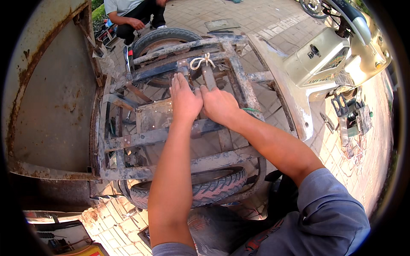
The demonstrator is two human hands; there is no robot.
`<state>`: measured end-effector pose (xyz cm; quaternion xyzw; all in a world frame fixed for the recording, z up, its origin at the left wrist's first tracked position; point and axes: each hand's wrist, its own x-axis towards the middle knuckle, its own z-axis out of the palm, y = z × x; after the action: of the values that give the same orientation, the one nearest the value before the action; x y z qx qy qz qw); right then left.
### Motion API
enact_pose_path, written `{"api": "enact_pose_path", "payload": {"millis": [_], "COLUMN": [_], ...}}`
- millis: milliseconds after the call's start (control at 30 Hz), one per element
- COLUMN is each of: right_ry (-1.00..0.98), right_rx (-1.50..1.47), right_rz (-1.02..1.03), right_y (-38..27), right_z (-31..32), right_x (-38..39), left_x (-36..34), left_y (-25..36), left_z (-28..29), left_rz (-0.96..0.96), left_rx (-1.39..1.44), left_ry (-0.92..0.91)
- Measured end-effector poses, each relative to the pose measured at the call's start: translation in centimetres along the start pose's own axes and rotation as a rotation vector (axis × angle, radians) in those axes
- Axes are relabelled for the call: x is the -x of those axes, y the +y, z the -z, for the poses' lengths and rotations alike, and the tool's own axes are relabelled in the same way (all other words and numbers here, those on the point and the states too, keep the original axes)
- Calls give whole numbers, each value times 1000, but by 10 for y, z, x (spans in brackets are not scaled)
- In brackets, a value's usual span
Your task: The person welds a metal frame attached to a three-wheeled vehicle. They position a metal rod, weld it to the frame, and then inspect the weld. The person also moves around the vehicle to access different parts of the frame.
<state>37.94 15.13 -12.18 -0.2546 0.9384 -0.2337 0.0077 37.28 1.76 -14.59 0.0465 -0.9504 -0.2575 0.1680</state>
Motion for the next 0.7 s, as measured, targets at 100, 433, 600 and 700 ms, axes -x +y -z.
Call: {"api": "enact_pose_path", "payload": {"millis": [100, 433, 600, 700], "right_ry": [-6, 28, -11, -17], "right_rx": [1, 1, -6, -19], "right_rz": [-9, 8, 18, 8], "right_y": [-1, 0, -2, -4], "right_z": [1, -2, 2, 4], "right_x": [0, -1, 0, 1], "left_x": [-1, 0, 0, 0], "left_y": [0, 0, 2, 2], "left_z": [-1, 1, 4, 6], "left_rz": [6, 14, 56, 55], "left_rx": [-1, -8, -49, -43], "left_ry": [-10, -6, -44, -43]}}
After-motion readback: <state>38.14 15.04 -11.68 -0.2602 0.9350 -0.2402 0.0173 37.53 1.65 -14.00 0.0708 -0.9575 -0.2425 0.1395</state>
